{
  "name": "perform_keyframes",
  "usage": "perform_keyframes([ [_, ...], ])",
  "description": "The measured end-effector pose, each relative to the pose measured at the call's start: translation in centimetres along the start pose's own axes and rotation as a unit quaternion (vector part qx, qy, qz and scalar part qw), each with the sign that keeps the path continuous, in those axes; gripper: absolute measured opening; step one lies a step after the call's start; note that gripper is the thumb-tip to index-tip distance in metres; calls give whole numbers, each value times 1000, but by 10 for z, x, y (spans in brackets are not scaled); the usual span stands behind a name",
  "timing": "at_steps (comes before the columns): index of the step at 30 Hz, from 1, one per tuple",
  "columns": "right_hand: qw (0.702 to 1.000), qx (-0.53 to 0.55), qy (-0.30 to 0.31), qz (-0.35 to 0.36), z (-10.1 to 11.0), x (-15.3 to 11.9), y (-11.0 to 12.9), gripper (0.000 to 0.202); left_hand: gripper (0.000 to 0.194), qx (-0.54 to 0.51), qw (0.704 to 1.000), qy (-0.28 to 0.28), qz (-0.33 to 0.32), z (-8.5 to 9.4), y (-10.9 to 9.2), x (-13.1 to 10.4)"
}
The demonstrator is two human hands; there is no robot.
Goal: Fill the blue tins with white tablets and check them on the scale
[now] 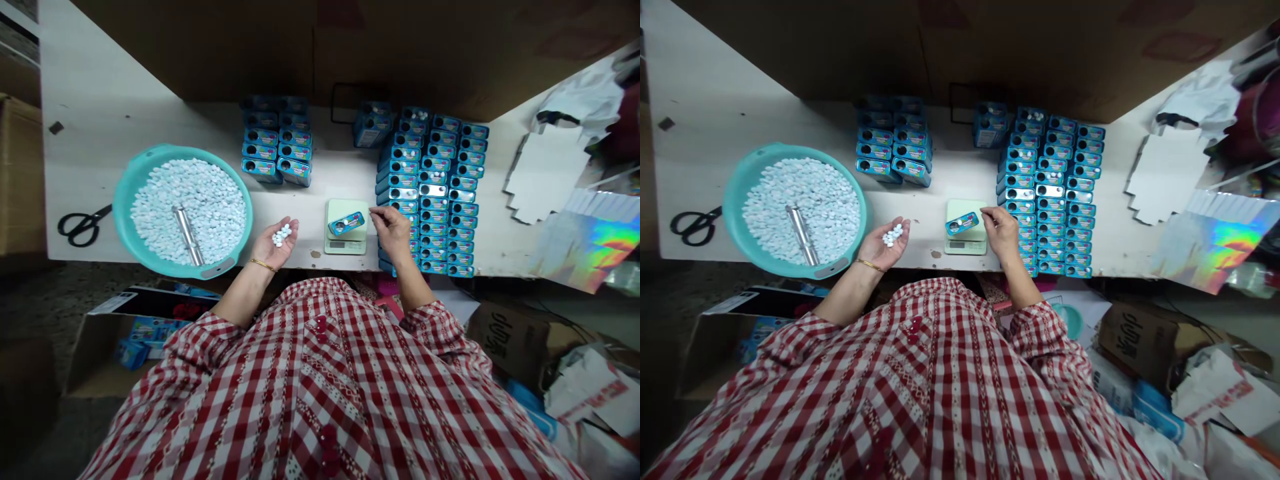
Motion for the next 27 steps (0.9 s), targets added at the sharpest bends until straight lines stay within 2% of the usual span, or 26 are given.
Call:
perform_keyframes([
  [3,1000,-8,8,5,3,1,-9,16,20,-12,1000,-13,-4,15,-4,1],
  [7,995,-25,70,60,-5,0,-7,32,22,-26,999,-20,3,29,-2,0],
  [10,987,-43,122,96,-14,-3,-6,44,24,-35,999,-29,8,37,-1,-2],
  [15,975,-69,183,108,-25,-4,-4,53,24,-32,999,-26,5,42,-2,-5],
  [17,974,-67,184,114,-29,-3,11,50,23,-10,1000,-7,13,37,4,-6],
  [19,972,-54,190,127,-39,-7,37,41,23,18,999,31,35,25,17,-7],
  [23,950,-54,265,154,-78,-30,93,33,23,38,990,106,87,-2,48,-9],
  [25,940,-88,295,147,-94,-39,104,34,24,35,990,104,93,-10,56,-9],
  [27,938,-102,301,141,-101,-41,101,32,24,44,990,101,85,-18,58,-9],
])
Point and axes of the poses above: each hand's wrist, its own x-axis towards the middle knuckle, its own z-axis out of the back of the hand, y = z × x, the point moved 7 cm from there along x, towards the middle knuckle, and after that the axes turned 6 degrees about z, right-handed, at the moved point
